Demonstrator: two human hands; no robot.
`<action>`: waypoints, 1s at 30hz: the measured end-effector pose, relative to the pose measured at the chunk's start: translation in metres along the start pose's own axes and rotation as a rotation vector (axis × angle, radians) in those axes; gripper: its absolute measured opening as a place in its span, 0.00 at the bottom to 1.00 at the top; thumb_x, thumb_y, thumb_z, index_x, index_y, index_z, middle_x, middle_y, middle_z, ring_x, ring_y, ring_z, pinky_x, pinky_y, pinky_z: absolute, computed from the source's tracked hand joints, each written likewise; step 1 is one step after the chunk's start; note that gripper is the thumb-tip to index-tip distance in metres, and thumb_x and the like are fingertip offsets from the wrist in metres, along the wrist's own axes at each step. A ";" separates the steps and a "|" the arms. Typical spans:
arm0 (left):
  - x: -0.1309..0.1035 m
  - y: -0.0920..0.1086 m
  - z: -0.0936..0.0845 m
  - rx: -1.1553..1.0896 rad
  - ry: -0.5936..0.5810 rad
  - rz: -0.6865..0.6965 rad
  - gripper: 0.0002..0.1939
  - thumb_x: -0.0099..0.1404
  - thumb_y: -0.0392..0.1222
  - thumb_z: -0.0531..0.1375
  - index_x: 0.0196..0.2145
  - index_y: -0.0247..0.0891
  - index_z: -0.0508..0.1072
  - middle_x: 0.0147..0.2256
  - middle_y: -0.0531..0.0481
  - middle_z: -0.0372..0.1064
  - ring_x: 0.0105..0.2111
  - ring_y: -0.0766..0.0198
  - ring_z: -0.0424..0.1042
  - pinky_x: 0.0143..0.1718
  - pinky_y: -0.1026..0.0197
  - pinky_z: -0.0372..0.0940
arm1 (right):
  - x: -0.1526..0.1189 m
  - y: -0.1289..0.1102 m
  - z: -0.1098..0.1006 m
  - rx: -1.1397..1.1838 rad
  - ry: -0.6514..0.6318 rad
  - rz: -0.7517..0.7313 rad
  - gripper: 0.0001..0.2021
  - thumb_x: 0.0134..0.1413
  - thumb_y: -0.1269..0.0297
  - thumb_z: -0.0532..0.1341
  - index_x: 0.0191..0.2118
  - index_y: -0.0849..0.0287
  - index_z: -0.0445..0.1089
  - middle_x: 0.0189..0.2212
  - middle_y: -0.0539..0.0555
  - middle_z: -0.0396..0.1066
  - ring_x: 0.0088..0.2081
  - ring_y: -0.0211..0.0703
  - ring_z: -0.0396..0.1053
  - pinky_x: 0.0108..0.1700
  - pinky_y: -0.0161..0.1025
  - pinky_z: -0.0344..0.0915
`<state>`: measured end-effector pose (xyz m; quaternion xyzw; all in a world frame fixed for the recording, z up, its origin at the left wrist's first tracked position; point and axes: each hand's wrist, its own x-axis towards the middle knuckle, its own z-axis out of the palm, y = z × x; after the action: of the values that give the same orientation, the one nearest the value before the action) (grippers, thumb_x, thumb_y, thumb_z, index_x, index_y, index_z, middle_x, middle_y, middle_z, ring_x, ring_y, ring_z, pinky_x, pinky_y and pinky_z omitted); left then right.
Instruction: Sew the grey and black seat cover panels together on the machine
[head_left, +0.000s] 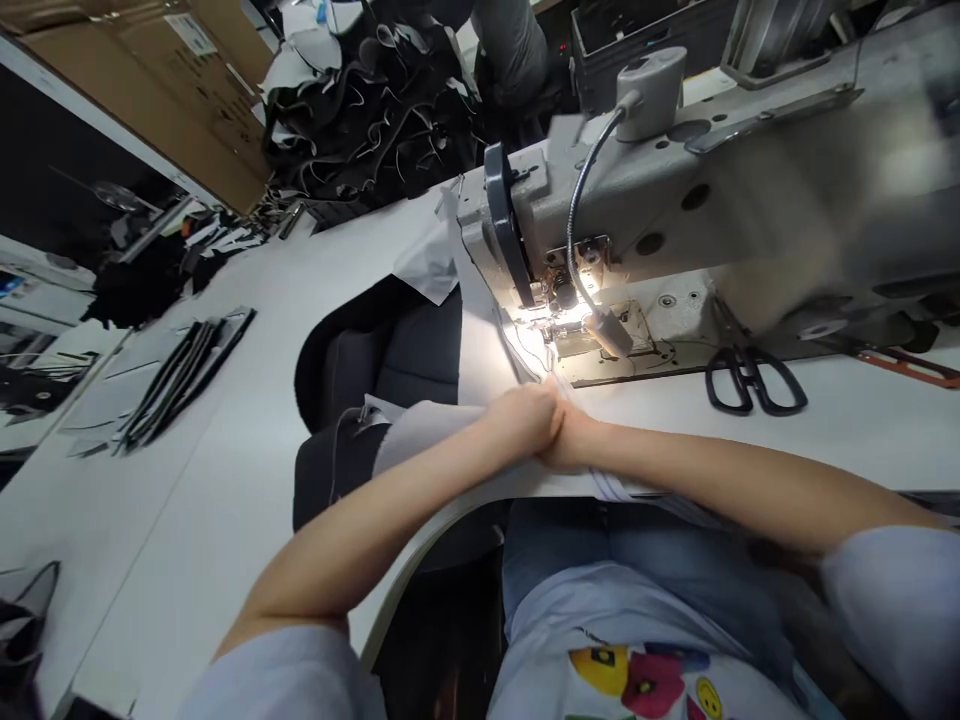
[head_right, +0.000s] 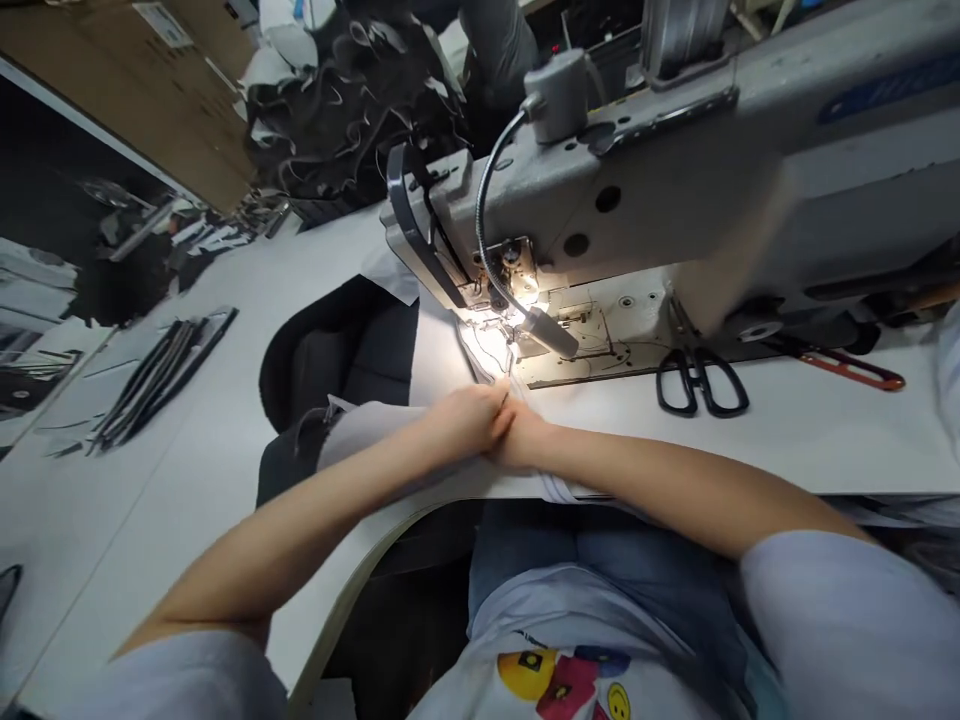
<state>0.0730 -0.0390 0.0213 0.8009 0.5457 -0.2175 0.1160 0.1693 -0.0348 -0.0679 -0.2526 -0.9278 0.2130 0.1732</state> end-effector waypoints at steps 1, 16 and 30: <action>0.001 0.000 0.011 -0.065 -0.008 0.023 0.18 0.68 0.37 0.51 0.53 0.27 0.65 0.40 0.37 0.74 0.40 0.52 0.76 0.38 0.57 0.68 | -0.017 -0.001 -0.004 0.005 -0.039 -0.044 0.02 0.51 0.69 0.66 0.31 0.59 0.72 0.32 0.54 0.74 0.41 0.48 0.70 0.53 0.49 0.66; 0.004 0.000 0.034 -0.347 0.053 -0.057 0.28 0.67 0.35 0.49 0.63 0.27 0.57 0.42 0.34 0.75 0.40 0.48 0.76 0.40 0.53 0.69 | -0.011 0.083 -0.022 -0.270 0.370 0.315 0.11 0.63 0.61 0.54 0.37 0.58 0.72 0.28 0.56 0.69 0.34 0.48 0.65 0.42 0.45 0.62; 0.005 -0.012 0.034 -0.494 0.110 0.001 0.25 0.68 0.36 0.50 0.61 0.30 0.63 0.42 0.36 0.76 0.43 0.51 0.76 0.44 0.55 0.68 | -0.017 0.098 -0.019 -0.328 0.414 0.169 0.17 0.66 0.68 0.46 0.36 0.57 0.72 0.30 0.57 0.68 0.36 0.49 0.65 0.44 0.46 0.63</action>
<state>0.0557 -0.0444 -0.0107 0.7592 0.5872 -0.0335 0.2787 0.2302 0.0379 -0.1028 -0.3920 -0.8703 0.0172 0.2975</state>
